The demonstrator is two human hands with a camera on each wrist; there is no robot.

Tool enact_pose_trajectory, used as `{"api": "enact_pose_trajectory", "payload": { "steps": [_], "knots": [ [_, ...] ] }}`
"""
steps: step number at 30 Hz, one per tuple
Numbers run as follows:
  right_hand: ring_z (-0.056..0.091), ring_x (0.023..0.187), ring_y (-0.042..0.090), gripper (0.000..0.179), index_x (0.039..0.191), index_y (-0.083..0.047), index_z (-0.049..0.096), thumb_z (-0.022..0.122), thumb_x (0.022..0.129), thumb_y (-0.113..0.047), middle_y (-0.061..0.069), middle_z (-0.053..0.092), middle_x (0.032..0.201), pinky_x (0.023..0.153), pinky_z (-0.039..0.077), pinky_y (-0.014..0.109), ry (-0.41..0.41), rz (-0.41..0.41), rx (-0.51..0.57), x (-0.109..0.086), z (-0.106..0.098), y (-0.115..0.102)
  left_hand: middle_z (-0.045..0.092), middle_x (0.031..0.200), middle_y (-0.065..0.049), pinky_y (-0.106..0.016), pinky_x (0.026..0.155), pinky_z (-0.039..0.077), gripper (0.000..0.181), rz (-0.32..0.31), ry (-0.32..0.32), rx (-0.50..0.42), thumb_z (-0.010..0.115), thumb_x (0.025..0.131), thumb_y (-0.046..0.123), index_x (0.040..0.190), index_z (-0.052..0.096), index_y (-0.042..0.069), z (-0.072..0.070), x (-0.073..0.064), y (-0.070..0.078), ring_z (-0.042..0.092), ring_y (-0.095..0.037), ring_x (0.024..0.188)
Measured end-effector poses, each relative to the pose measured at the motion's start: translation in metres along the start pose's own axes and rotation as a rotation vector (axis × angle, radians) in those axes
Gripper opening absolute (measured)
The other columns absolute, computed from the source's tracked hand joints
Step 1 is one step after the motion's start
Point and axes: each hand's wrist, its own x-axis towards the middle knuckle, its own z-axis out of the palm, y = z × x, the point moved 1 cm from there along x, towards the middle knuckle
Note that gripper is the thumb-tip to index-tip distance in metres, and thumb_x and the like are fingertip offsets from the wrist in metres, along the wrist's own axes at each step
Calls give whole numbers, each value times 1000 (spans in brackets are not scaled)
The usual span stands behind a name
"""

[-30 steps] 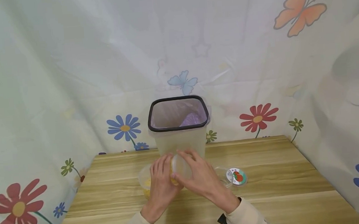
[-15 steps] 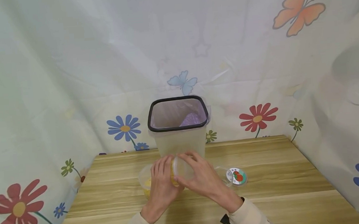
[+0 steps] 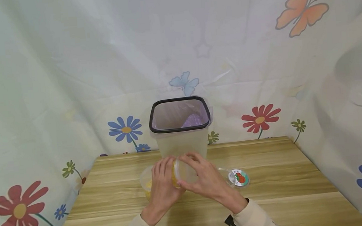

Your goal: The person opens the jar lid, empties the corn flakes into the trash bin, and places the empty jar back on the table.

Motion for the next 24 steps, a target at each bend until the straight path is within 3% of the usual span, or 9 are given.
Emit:
{"api": "enact_pose_trajectory", "payload": {
  "steps": [11, 18, 24],
  "knots": [
    [67, 96, 24, 67, 132, -18, 58, 87, 72, -29, 12, 55, 133, 61, 56, 20, -29, -67, -18, -1, -7, 0, 58, 126, -8, -45, 99, 43, 88, 0, -13, -35, 87, 56, 39, 131, 51, 8, -5, 2, 1, 52, -27, 114],
    [67, 95, 23, 68, 131, -20, 59, 88, 70, -32, 13, 56, 132, 62, 54, 14, -14, -120, -50, -2, -10, 0, 58, 127, -8, -45, 98, 43, 97, 0, -33, -46, 92, 51, 42, 132, 50, 9, -9, 3, 1, 51, -27, 115],
    [67, 92, 20, 67, 130, -21, 60, 87, 71, -36, 12, 57, 131, 61, 53, 12, 2, -184, -75, -3, -11, 2, 58, 126, -7, -44, 98, 43, 96, 19, -32, -54, 91, 53, 46, 131, 50, 10, -11, 5, 1, 51, -27, 114]
  ]
}}
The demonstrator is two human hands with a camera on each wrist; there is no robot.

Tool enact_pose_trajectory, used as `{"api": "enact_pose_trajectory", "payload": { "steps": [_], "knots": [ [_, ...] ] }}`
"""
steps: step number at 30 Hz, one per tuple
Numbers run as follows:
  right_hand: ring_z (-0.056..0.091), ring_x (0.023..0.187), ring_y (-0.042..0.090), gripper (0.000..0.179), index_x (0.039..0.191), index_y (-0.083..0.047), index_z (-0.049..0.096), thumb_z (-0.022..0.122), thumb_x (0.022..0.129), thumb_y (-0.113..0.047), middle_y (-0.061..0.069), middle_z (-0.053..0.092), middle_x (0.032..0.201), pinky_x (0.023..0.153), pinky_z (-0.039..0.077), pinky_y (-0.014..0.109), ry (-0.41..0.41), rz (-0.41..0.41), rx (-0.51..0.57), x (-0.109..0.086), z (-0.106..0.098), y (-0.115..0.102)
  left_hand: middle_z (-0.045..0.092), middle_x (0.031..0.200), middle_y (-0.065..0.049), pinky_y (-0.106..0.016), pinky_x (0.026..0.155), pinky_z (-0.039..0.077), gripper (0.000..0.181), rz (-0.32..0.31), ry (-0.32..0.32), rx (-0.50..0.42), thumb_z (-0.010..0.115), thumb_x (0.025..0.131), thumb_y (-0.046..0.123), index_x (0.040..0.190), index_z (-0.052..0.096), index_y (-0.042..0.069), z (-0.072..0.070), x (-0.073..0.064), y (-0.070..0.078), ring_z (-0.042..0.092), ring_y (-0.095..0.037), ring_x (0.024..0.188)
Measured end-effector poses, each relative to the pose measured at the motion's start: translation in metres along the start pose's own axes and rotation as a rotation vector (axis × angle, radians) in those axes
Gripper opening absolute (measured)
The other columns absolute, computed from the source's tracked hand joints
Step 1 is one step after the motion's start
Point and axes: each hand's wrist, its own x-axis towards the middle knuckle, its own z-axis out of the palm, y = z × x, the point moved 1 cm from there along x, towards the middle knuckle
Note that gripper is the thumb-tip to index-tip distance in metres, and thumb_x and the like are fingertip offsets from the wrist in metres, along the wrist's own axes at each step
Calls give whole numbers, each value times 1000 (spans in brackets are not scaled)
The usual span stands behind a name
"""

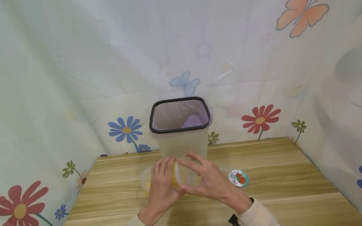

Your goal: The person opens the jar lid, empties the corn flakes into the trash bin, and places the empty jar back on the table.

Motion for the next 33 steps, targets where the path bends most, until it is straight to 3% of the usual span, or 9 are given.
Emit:
{"api": "enact_pose_trajectory", "payload": {
  "steps": [5, 10, 15, 21, 26, 30, 33],
  "knots": [
    [67, 96, 23, 66, 129, -20, 61, 87, 70, -36, 14, 58, 131, 67, 58, 24, 13, -70, -33, -1, 0, 3, 59, 125, -6, -44, 97, 44, 93, 23, -11, -22, 91, 52, 43, 129, 52, 11, -2, 0, -1, 52, -26, 113],
    [64, 111, 31, 70, 126, -21, 62, 91, 63, -29, 15, 57, 133, 82, 59, 43, -5, -186, -72, -3, -1, 4, 60, 125, -3, -42, 96, 47, 91, 21, -90, -62, 91, 50, 38, 129, 52, 13, -5, 0, -4, 53, -24, 113],
    [57, 121, 33, 71, 128, -21, 60, 91, 64, -24, 15, 53, 137, 87, 57, 47, -54, -252, -71, -4, -2, 3, 59, 126, -2, -41, 100, 46, 90, -12, -171, -117, 89, 54, 36, 132, 50, 13, -7, -1, -5, 53, -24, 116],
    [48, 133, 35, 76, 133, -22, 56, 90, 65, -19, 14, 46, 145, 91, 56, 49, -107, -277, -81, -7, -3, 2, 59, 126, -4, -42, 100, 46, 90, -16, -168, -138, 89, 56, 35, 133, 49, 12, -7, -2, -5, 52, -25, 117],
    [44, 136, 34, 83, 143, -18, 48, 87, 71, -31, 14, 36, 153, 89, 57, 47, -107, -179, -57, -8, -3, 0, 58, 125, -5, -44, 96, 47, 95, -17, -136, -124, 92, 51, 36, 132, 49, 11, -5, -4, -6, 52, -25, 115],
    [51, 130, 32, 82, 148, -18, 41, 79, 79, -42, 10, 31, 158, 88, 56, 47, -81, 13, -45, -6, -4, -7, 58, 124, -5, -43, 96, 47, 92, -33, -121, -83, 89, 53, 37, 132, 50, 12, -6, -4, -6, 52, -25, 114],
    [56, 124, 33, 81, 152, -24, 35, 72, 83, -48, 6, 34, 156, 87, 55, 49, -75, 171, -59, -4, -3, -14, 58, 124, -5, -41, 96, 46, 86, -39, -105, -56, 85, 57, 36, 131, 50, 12, -6, -3, -6, 52, -25, 114]
  ]
}}
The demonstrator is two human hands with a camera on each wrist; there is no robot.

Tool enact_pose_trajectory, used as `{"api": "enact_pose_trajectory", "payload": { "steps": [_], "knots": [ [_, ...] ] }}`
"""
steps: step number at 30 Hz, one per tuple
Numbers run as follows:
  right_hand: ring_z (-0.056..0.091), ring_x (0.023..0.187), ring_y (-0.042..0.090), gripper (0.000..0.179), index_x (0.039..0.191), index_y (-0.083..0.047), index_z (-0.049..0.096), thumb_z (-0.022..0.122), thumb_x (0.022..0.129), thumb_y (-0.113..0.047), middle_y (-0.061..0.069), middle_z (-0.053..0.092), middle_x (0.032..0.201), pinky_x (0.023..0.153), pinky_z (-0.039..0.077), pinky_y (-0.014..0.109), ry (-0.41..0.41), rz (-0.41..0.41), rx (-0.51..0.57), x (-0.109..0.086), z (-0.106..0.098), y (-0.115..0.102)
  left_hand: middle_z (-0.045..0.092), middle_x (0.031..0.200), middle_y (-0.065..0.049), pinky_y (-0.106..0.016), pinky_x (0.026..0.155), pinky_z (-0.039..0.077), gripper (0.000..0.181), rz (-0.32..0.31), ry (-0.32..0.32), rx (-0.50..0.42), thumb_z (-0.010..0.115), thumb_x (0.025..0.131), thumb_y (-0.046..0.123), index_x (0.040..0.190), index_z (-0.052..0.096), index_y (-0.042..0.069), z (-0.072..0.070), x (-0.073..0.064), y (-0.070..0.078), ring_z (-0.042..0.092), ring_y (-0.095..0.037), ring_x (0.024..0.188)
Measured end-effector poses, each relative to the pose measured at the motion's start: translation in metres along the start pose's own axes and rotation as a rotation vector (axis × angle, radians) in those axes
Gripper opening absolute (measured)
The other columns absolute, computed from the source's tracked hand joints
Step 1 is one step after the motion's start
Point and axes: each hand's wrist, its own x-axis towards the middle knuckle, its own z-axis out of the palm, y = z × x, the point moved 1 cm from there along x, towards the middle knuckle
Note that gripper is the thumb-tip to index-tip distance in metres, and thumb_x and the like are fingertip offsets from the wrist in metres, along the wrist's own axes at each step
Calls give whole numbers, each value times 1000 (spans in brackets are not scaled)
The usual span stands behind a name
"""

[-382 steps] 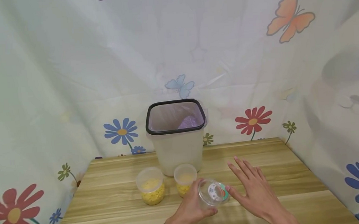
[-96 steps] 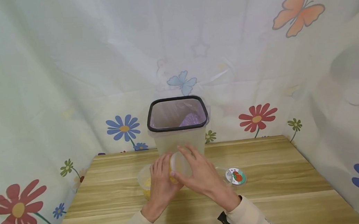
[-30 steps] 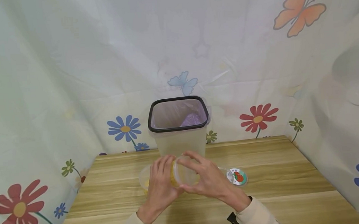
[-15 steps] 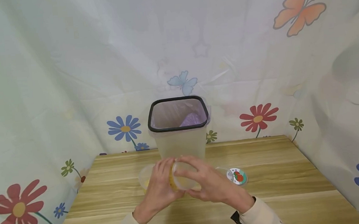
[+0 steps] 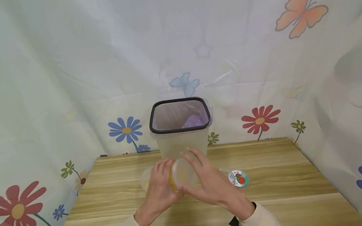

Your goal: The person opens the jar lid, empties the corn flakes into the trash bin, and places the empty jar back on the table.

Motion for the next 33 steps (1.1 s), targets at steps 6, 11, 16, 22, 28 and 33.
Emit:
{"api": "enact_pose_trajectory", "payload": {
  "steps": [6, 11, 16, 22, 28, 33],
  "knots": [
    [65, 97, 22, 80, 153, -30, 31, 66, 85, -56, 9, 39, 153, 69, 55, 29, -52, 222, 39, 5, 3, -10, 57, 126, -5, -40, 96, 45, 83, -5, 16, 19, 85, 61, 37, 132, 49, 13, 0, 1, 3, 51, -25, 115],
    [65, 104, 32, 78, 151, -27, 35, 63, 86, -59, 12, 46, 149, 77, 56, 46, -42, 287, -1, 7, 6, -12, 56, 127, -5, -40, 96, 44, 90, -2, 20, 15, 89, 55, 33, 133, 49, 13, 0, 1, 4, 50, -25, 115],
    [61, 115, 36, 72, 145, -21, 46, 65, 85, -56, 9, 55, 141, 77, 57, 48, -7, 290, -9, 8, 8, -13, 56, 126, -5, -40, 96, 43, 91, 9, 27, 21, 89, 53, 31, 133, 49, 13, 1, 1, 5, 50, -25, 115],
    [67, 99, 26, 66, 139, -18, 53, 70, 84, -51, 5, 58, 134, 63, 55, 26, 4, 262, 43, 8, 7, -14, 55, 126, -4, -41, 96, 44, 89, 19, 27, 35, 88, 55, 32, 132, 49, 14, 1, 1, 5, 50, -25, 115],
    [66, 98, 26, 66, 136, -14, 54, 77, 81, -41, 8, 56, 135, 58, 50, 13, -9, 170, 110, 7, 4, -11, 56, 125, -6, -42, 94, 45, 84, 47, 53, 50, 85, 58, 35, 131, 49, 12, 1, 1, 5, 51, -26, 113],
    [65, 105, 25, 68, 138, -13, 53, 80, 80, -35, 9, 53, 140, 68, 57, 22, -24, 33, 89, 5, 1, -7, 56, 126, -5, -42, 96, 44, 84, 34, 28, 39, 84, 57, 31, 132, 49, 14, -1, 0, 5, 50, -25, 115]
  ]
}}
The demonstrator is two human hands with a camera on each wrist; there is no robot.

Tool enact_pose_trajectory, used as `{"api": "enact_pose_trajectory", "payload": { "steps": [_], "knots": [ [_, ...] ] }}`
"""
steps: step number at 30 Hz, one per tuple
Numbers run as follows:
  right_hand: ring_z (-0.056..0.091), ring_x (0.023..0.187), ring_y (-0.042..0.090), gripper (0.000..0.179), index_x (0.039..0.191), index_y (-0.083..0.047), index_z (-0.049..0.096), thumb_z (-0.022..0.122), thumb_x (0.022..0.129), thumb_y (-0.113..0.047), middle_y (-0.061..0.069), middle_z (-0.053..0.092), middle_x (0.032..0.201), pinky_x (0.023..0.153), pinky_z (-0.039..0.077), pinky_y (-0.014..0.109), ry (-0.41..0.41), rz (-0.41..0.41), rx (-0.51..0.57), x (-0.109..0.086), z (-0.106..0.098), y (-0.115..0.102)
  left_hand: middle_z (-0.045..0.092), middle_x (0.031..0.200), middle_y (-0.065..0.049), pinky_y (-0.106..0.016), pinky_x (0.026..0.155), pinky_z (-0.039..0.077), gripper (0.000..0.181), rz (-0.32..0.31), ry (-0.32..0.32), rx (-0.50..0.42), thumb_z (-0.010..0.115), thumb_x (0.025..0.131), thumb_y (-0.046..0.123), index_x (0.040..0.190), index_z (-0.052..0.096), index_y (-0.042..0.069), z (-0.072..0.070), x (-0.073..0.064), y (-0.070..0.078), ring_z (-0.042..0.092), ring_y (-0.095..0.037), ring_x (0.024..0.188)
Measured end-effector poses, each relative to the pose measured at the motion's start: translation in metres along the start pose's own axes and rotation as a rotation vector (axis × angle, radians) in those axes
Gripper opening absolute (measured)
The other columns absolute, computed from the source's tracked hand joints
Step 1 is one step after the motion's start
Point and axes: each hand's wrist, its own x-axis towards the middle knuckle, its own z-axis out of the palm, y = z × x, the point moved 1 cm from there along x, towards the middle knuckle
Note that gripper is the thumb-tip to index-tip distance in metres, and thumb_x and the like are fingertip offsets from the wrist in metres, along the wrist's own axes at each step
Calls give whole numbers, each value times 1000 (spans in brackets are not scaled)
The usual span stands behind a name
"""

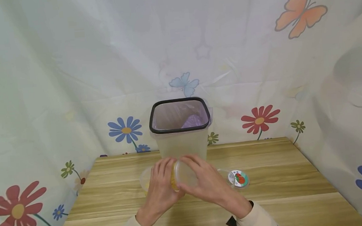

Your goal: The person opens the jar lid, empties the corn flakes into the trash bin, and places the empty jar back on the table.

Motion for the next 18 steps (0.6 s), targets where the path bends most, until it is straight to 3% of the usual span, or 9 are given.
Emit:
{"api": "enact_pose_trajectory", "payload": {
  "steps": [6, 10, 14, 18],
  "knots": [
    [59, 120, 29, 73, 136, -16, 53, 87, 71, -23, 13, 50, 141, 87, 57, 46, 19, -268, -113, -1, -4, 5, 55, 127, -4, -42, 98, 43, 92, -14, -19, -29, 89, 53, 33, 133, 49, 14, -1, 0, 0, 50, -25, 116],
    [48, 132, 34, 79, 136, -15, 54, 90, 65, -15, 14, 48, 143, 94, 53, 51, 7, -414, -157, -1, -5, 8, 55, 128, -4, -41, 98, 43, 93, -20, -29, -42, 90, 53, 33, 134, 48, 14, -2, 0, -1, 49, -25, 116],
    [42, 139, 34, 82, 137, -16, 54, 91, 64, -15, 12, 45, 148, 97, 52, 51, -14, -456, -188, -2, -4, 11, 55, 128, -5, -42, 98, 44, 93, -20, -31, -41, 91, 53, 33, 134, 48, 13, -2, 0, -2, 50, -26, 116],
    [39, 141, 33, 84, 142, -16, 49, 89, 68, -23, 12, 39, 153, 98, 52, 51, -21, -409, -156, -3, -4, 10, 56, 126, -5, -42, 97, 44, 96, -22, -16, -43, 92, 49, 34, 132, 49, 12, 0, 0, -3, 51, -25, 115]
  ]
}}
